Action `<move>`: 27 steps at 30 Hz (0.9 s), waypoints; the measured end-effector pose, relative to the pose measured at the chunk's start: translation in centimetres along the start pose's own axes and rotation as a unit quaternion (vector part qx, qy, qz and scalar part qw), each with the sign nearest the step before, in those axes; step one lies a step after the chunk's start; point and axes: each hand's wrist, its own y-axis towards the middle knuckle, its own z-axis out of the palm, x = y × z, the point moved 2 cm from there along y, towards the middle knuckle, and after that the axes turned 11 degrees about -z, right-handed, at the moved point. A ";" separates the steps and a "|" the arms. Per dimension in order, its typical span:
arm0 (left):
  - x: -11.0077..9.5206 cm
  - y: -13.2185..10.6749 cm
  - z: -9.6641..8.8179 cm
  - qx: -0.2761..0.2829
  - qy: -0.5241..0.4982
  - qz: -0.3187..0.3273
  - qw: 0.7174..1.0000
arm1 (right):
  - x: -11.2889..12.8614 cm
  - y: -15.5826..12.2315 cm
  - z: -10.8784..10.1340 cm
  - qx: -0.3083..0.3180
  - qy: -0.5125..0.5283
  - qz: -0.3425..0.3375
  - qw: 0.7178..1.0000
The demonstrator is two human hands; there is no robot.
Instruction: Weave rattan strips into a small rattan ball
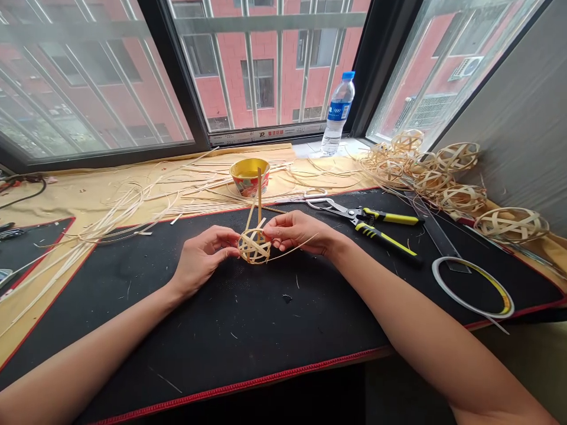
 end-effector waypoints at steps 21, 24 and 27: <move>-1.1 -0.3 0.1 -0.050 0.096 0.006 0.994 | 0.8 -0.2 -0.1 -0.034 -0.040 -0.018 0.998; -0.9 -0.3 0.0 -0.058 0.104 0.003 0.993 | 1.0 -0.4 -0.2 -0.012 -0.042 -0.026 0.999; -0.8 -0.1 0.0 -0.061 0.102 -0.003 0.993 | 1.0 -0.5 -0.3 0.009 -0.041 -0.042 0.998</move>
